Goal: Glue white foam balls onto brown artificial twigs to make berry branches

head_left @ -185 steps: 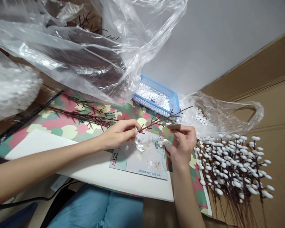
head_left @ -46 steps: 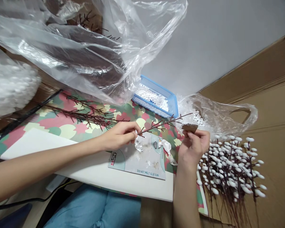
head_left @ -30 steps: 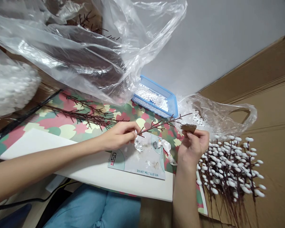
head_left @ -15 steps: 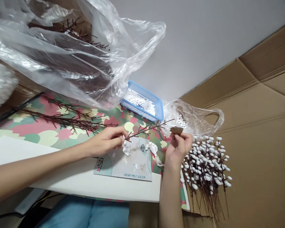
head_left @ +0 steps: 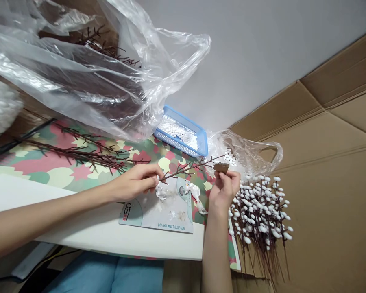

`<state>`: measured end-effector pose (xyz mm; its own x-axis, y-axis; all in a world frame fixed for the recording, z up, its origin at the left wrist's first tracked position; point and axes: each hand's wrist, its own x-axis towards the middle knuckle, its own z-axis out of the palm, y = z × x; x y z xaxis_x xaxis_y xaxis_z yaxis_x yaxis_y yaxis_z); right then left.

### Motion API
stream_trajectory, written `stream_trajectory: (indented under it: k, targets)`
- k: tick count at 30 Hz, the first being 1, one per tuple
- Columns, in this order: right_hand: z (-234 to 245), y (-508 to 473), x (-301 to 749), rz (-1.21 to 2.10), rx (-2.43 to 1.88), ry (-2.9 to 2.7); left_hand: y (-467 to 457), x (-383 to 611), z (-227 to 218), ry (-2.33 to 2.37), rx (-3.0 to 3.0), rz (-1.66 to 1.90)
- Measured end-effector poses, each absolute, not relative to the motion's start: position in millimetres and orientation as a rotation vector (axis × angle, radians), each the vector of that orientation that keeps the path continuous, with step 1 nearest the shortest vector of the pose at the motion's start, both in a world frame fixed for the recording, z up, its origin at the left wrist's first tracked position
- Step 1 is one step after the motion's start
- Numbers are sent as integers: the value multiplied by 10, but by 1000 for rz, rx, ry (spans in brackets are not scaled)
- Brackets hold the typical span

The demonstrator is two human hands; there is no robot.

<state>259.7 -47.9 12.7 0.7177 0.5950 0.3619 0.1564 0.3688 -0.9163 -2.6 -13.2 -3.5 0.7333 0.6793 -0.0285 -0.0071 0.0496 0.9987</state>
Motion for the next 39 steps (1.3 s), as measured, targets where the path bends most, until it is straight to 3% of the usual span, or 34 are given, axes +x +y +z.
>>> stream_trajectory:
  k: [39]
  targets:
    - [131,-490,2577,309,-1227,-786,-127,-22,-5,586,1431,590]
